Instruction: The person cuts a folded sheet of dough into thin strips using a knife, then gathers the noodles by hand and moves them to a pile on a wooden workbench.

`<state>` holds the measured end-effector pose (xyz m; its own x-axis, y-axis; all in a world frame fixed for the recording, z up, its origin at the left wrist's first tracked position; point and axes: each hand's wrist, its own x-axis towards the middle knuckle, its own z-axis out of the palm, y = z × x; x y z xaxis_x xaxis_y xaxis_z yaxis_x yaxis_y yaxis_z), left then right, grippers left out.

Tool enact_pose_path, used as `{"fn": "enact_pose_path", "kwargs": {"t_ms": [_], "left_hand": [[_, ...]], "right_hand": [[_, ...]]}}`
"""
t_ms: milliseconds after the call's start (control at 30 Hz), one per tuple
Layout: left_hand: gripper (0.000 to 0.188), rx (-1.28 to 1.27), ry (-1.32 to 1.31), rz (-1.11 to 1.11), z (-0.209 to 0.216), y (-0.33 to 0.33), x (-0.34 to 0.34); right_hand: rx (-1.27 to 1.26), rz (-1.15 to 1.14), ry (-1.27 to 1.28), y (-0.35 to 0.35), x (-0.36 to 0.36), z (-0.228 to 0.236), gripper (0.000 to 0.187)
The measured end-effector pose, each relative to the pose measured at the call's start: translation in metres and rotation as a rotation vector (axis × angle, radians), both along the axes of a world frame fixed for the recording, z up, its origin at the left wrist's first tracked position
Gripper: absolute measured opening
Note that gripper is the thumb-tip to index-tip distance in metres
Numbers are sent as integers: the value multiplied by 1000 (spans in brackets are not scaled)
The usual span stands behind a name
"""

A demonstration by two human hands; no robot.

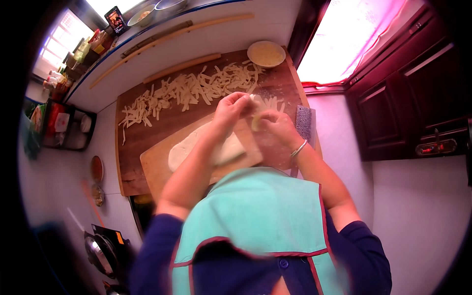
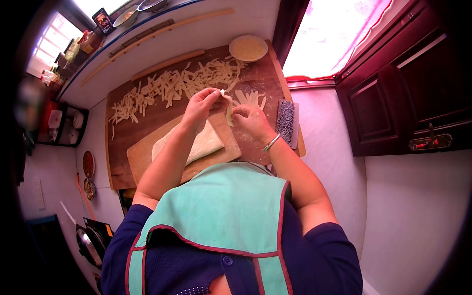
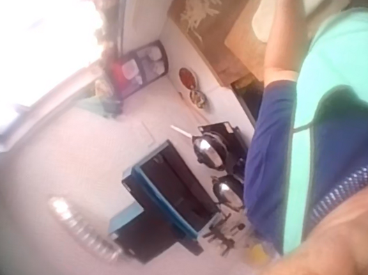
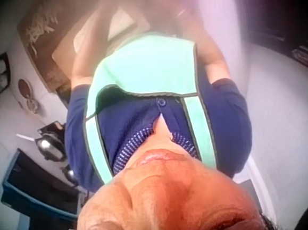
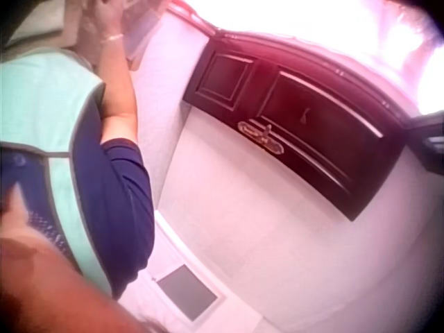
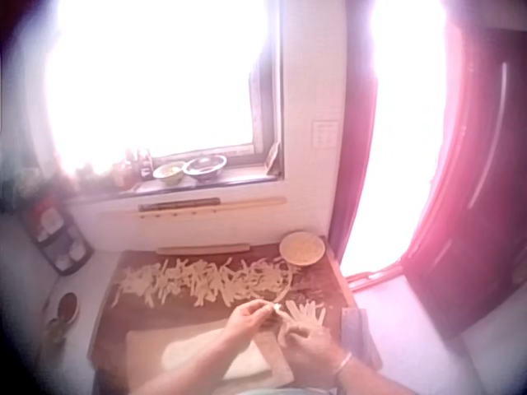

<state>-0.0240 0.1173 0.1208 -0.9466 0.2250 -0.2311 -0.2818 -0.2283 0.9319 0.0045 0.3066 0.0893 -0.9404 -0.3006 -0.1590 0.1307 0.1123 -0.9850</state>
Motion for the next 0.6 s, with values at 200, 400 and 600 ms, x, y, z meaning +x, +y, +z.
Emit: {"fn": "enact_pose_path", "kwargs": {"t_ms": [200, 400, 600], "left_hand": [[34, 217, -272, -282, -36, -4, 19], [32, -58, -213, -440, -73, 4, 30], [24, -5, -308, -310, -83, -26, 0]], "right_hand": [[-478, -55, -367, 2, 10, -9, 27], [-451, -84, -550, 27, 30, -34, 32], [-801, -214, -623, 52, 39, -23, 31]]}}
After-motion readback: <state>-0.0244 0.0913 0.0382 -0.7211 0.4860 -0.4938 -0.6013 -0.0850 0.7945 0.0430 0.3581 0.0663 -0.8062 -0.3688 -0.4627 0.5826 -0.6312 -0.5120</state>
